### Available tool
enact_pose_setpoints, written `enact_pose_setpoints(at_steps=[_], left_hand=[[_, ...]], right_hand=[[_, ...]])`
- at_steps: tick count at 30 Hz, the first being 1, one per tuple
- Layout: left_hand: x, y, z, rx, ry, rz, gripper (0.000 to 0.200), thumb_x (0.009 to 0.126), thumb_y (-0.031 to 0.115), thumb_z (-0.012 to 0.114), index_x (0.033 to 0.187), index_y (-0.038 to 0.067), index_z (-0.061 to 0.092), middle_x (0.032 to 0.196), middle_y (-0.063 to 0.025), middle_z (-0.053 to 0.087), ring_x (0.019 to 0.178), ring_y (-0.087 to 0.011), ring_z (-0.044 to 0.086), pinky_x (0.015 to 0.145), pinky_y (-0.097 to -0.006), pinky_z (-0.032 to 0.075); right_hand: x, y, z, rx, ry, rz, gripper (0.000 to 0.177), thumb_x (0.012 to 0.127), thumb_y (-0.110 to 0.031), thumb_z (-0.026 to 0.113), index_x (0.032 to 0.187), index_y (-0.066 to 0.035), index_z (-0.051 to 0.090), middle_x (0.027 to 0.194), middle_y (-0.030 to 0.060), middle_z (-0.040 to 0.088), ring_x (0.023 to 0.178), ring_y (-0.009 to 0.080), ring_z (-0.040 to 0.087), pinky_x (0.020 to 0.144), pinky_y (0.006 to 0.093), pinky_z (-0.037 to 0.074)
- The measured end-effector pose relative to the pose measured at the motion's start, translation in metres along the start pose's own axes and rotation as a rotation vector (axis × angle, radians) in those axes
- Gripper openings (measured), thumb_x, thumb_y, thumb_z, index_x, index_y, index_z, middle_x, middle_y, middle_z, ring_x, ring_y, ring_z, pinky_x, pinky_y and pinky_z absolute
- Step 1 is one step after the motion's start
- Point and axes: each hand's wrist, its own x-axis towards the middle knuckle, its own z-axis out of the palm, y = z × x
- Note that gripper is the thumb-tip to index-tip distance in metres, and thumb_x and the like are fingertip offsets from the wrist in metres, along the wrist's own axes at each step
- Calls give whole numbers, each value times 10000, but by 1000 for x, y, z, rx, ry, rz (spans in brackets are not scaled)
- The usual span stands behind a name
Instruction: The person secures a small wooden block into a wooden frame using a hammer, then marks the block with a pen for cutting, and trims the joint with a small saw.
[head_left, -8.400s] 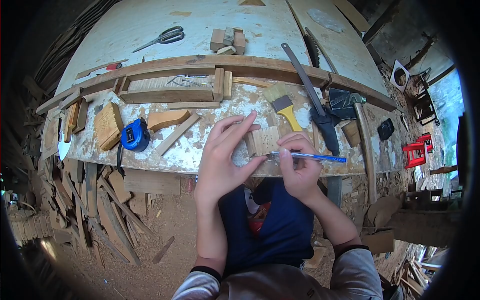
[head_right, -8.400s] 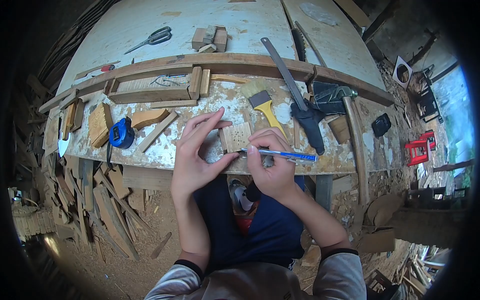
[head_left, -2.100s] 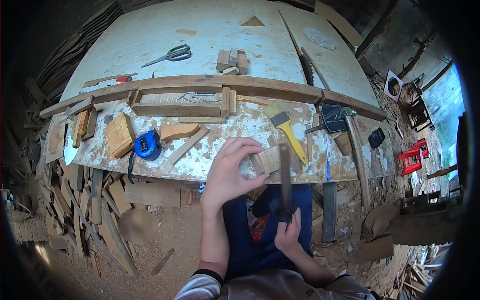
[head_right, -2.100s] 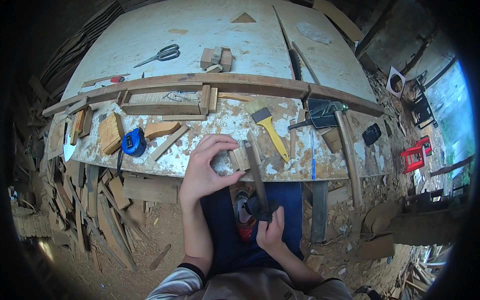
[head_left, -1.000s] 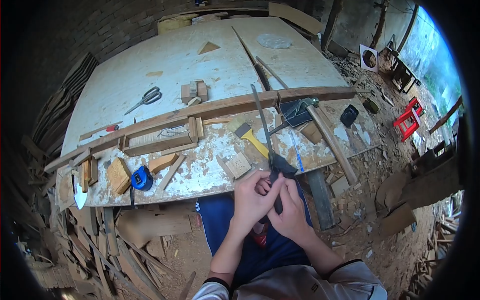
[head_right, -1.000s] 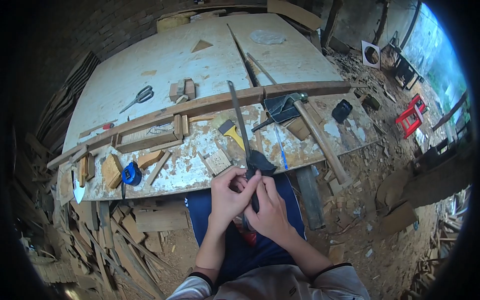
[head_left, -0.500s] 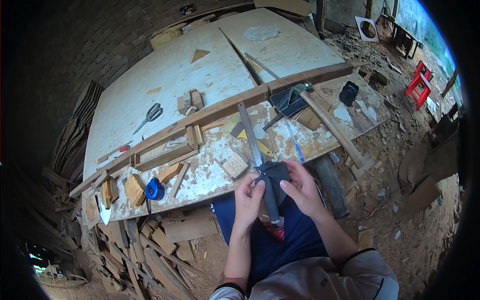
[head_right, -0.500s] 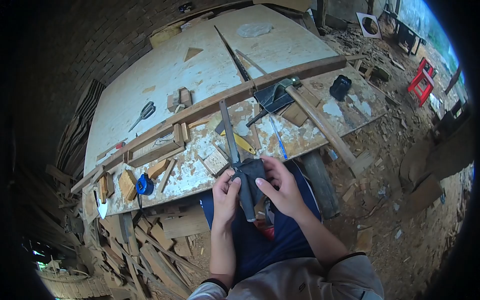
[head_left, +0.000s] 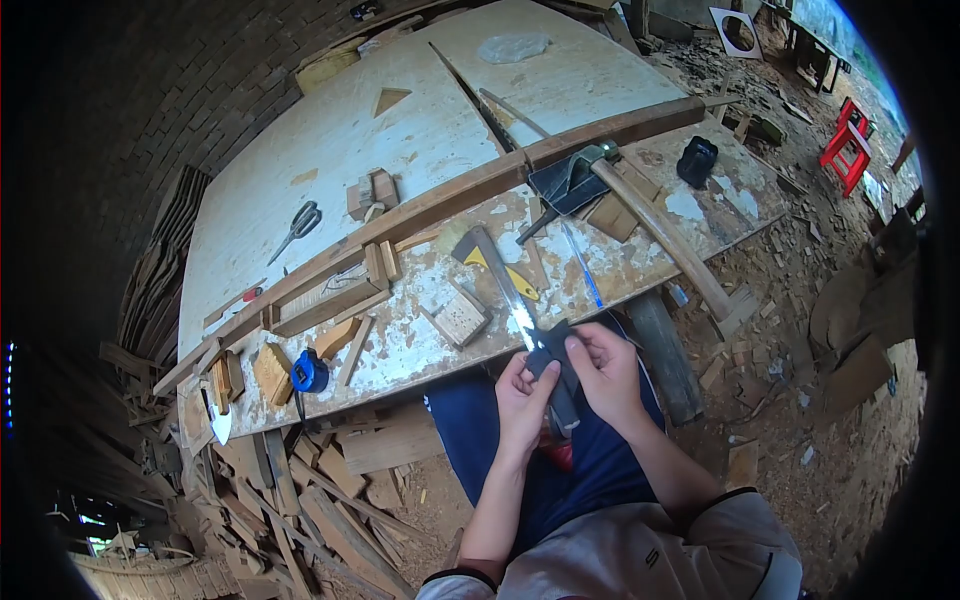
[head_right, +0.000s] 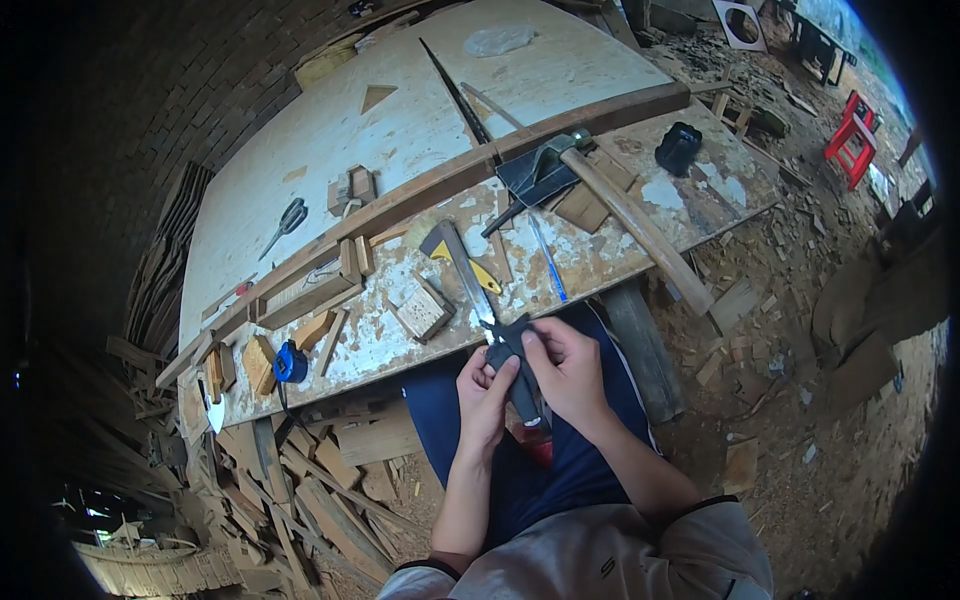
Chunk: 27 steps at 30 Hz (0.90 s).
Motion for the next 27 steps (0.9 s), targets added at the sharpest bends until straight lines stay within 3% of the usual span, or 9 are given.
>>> enact_pose_setpoints(at_steps=[3, 7, 10, 14, 20, 22, 23, 24, 27], left_hand=[[3, -15, -7, -48, 28, 20, 151, 1080, 7, 677, 1227, -9, 646, 1082, -67, 793, 930, -49, 723, 812, -200, 566], [2, -15, 5, -7, 114, 72, 156, 1078, -18, 659, 1232, -14, 631, 1073, -61, 779, 966, -48, 714, 812, -186, 547], [6, -20, 14, 109, 210, 178, 88, 1088, 15, 658, 1171, 7, 632, 1007, -19, 749, 852, -13, 672, 738, -183, 517], [6, -21, 15, 185, 237, 221, 104, 1086, 15, 667, 1175, 2, 614, 998, -16, 747, 825, -6, 667, 701, -164, 495], [2, -10, 17, 199, 230, 135, 117, 1073, 10, 680, 1171, 9, 616, 993, -22, 745, 760, -30, 677, 607, -199, 523], [4, -13, 13, 133, 193, 158, 129, 1061, -21, 672, 1175, 1, 617, 985, -45, 753, 689, -38, 672, 530, -192, 498], [4, -12, 12, 78, 167, 125, 134, 1059, -25, 669, 1180, 1, 621, 999, -47, 754, 726, -45, 684, 561, -199, 519], [3, -10, 9, 23, 139, 94, 139, 1056, -29, 665, 1186, 2, 625, 1014, -50, 756, 764, -52, 697, 591, -206, 540], [5, -7, 4, -87, 65, 60, 154, 1056, -29, 639, 1207, 3, 631, 1056, -58, 760, 872, -85, 727, 705, -251, 603]], right_hand=[[4, 11, -9, 7, 76, 2, 92, 1122, -54, 594, 1150, 17, 644, 888, -13, 682, 766, 14, 593, 671, 205, 468], [-4, 5, -14, 121, 111, 32, 102, 1143, -88, 561, 1160, -5, 617, 964, -8, 662, 863, 12, 572, 738, 217, 454], [-11, 5, -14, 117, 170, 34, 98, 1146, -90, 561, 1159, -9, 615, 936, -23, 627, 839, 14, 533, 725, 213, 432], [-17, 2, -16, 96, 190, -75, 104, 1153, -107, 572, 1156, -14, 618, 939, -31, 600, 826, 16, 486, 718, 215, 403], [-26, -17, -11, 106, 147, -125, 94, 1128, -67, 598, 1154, 18, 630, 990, 2, 649, 883, 32, 586, 777, 227, 482], [-31, -25, -10, 73, 35, -154, 73, 1083, -24, 621, 1118, 35, 648, 1000, 42, 686, 900, 76, 646, 806, 252, 516], [-33, -27, -10, 56, -19, -169, 65, 1060, -2, 632, 1101, 43, 657, 1005, 62, 704, 908, 98, 675, 820, 264, 533], [-33, -27, -12, -71, -58, -233, 70, 966, 54, 676, 1035, 53, 686, 1000, 126, 742, 909, 198, 736, 825, 317, 565], [-42, -43, -8, -273, -157, -376, 145, 871, 72, 750, 1008, 32, 724, 1036, 159, 779, 917, 302, 759, 823, 376, 599]])
